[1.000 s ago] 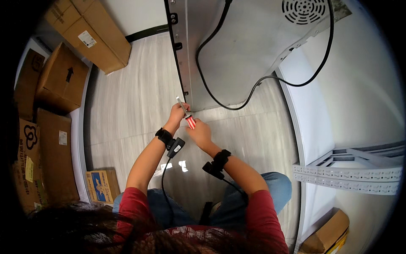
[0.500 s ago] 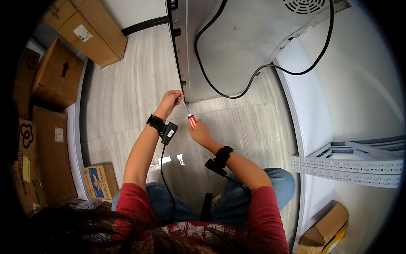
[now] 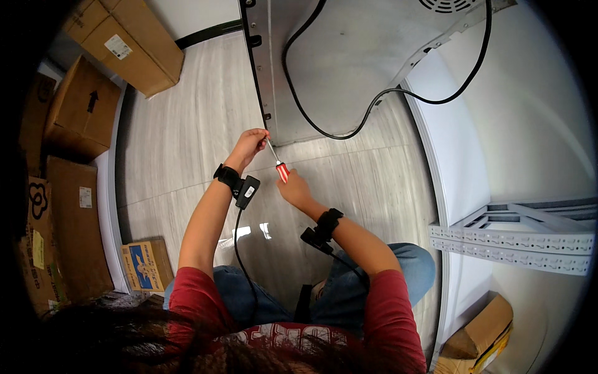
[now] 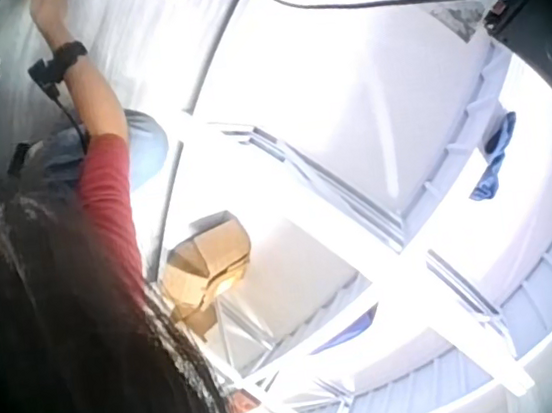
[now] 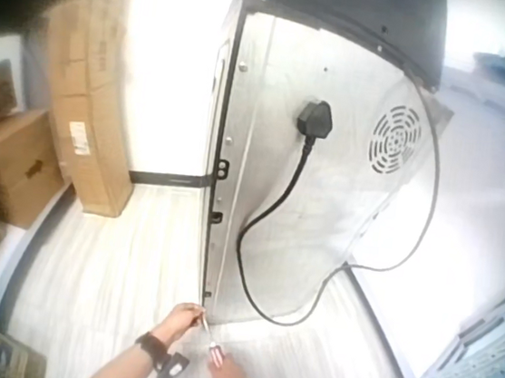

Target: The person uses a screwdriver to remove screws from the back panel of a black appliance and then removes the panel by hand.

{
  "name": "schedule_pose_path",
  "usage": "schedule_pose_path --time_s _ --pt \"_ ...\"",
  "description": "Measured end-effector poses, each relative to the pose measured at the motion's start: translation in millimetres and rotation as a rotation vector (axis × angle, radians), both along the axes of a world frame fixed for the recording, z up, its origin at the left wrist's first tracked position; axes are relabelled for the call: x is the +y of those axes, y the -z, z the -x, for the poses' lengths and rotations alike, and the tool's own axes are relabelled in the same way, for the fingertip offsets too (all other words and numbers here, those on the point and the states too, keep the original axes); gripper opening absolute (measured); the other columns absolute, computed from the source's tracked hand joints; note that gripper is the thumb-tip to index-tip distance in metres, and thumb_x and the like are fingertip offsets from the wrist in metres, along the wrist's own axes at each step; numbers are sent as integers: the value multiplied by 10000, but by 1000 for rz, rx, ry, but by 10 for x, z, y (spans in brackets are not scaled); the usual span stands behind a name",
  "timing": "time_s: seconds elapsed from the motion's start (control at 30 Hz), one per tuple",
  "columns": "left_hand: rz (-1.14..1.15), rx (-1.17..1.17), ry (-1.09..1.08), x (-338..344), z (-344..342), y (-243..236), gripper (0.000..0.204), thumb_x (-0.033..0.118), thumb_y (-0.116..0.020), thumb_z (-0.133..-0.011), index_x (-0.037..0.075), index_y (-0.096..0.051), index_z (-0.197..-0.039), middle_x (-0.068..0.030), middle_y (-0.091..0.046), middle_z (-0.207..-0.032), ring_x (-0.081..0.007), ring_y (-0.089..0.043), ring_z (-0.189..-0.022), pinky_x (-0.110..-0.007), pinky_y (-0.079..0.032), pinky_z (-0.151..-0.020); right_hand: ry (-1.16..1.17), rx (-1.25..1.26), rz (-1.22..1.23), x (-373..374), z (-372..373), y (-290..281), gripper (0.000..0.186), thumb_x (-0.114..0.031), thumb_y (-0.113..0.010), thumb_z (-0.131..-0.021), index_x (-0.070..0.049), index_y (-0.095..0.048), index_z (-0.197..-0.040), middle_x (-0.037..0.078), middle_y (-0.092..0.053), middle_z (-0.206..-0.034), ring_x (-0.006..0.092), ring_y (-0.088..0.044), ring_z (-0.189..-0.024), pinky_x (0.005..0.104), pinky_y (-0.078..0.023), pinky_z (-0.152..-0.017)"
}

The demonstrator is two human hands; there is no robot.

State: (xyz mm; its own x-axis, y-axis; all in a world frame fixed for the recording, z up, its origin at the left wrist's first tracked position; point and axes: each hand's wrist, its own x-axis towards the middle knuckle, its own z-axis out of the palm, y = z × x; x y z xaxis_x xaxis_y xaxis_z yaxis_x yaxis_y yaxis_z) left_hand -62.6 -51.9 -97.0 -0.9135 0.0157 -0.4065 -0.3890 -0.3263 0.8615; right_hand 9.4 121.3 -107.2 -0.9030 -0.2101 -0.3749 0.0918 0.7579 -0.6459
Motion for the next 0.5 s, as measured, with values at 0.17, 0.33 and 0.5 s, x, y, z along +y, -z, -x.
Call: schedule_pose_path --time_s 0.17,0.33,0.5 --pt "2 -22 15 10 -5 12 120 68 -460 -836 23 -571 -831 -10 -564 -711 -64 -469 -549 -194 -391 -511 -10 -8 -9 2 15 2 452 -386 -562 -752 22 -460 -919 239 -581 -815 396 -570 -792 442 -439 -698" --pt "-17 -29 3 14 -17 46 120 74 -467 -837 23 -574 -824 -1 -551 -686 -62 -466 -544 -193 -389 -506 -15 -6 -18 -10 18 4 453 -379 -567 -752 30 -458 -916 246 -580 -813 400 -570 -789 440 -441 -694" --pt "-21 -17 26 2 -26 45 127 73 -465 -845 10 -574 -828 -4 -547 -682 -59 -456 -528 -185 -376 -482 -13 -4 -25 -14 26 36 458 -379 -567 -752 37 -458 -911 248 -581 -809 405 -572 -780 439 -445 -688"
